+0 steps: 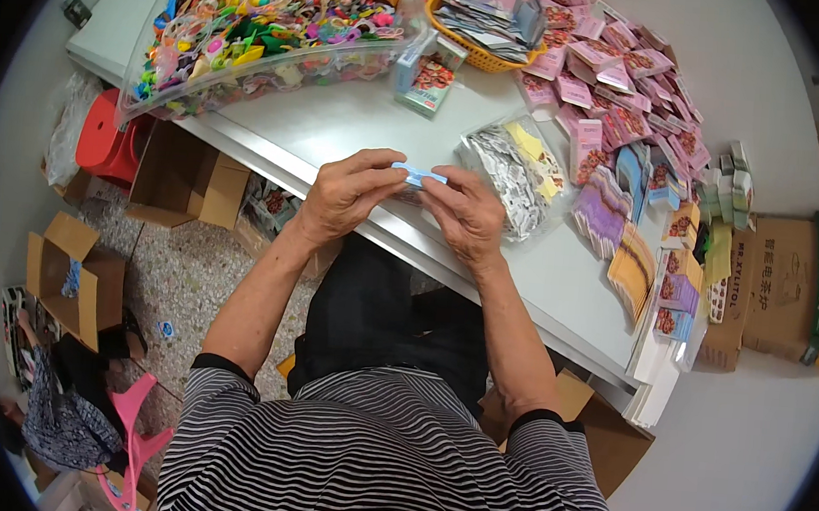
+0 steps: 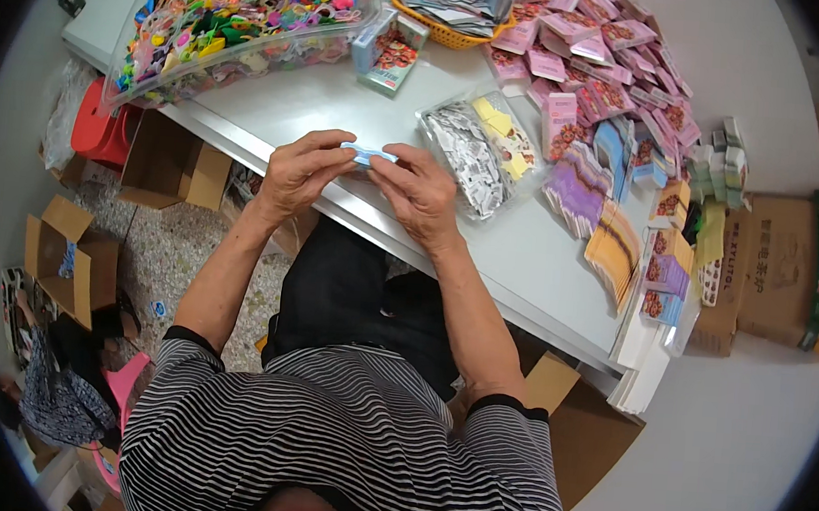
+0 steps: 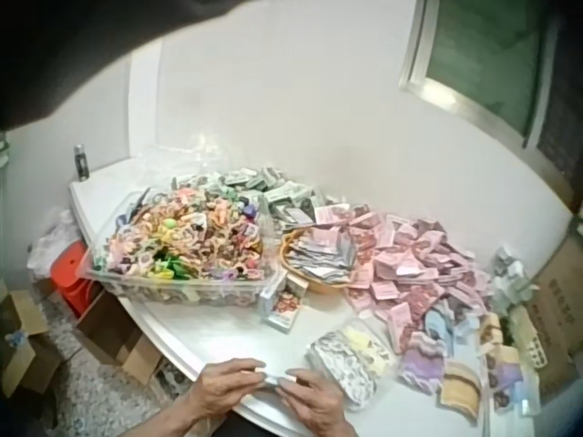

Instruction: Manually sorting and packaging small colorful items into plastic sachets and boxes.

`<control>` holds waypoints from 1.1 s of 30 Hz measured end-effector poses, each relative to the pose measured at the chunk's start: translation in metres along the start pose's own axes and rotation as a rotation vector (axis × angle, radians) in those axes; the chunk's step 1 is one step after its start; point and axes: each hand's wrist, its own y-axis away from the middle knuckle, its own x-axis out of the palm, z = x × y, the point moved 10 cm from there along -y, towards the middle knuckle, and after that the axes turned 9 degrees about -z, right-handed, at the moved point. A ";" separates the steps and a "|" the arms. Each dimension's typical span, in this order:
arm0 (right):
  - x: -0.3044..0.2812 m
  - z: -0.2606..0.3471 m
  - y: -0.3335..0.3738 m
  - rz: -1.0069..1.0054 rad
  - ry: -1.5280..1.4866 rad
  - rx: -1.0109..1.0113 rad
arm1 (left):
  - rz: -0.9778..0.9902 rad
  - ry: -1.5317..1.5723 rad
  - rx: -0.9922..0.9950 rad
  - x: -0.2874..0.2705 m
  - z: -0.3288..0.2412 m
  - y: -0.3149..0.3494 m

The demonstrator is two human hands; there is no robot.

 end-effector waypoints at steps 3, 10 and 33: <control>-0.030 -0.007 -0.003 -0.037 0.059 -0.012 | -0.025 -0.036 0.039 0.024 -0.016 -0.017; -0.117 0.032 -0.004 0.043 -0.212 0.019 | -0.035 -0.038 -0.208 0.069 -0.060 0.004; -0.722 -0.068 0.208 -0.856 1.025 0.488 | -0.227 -0.231 -0.554 0.131 0.009 0.015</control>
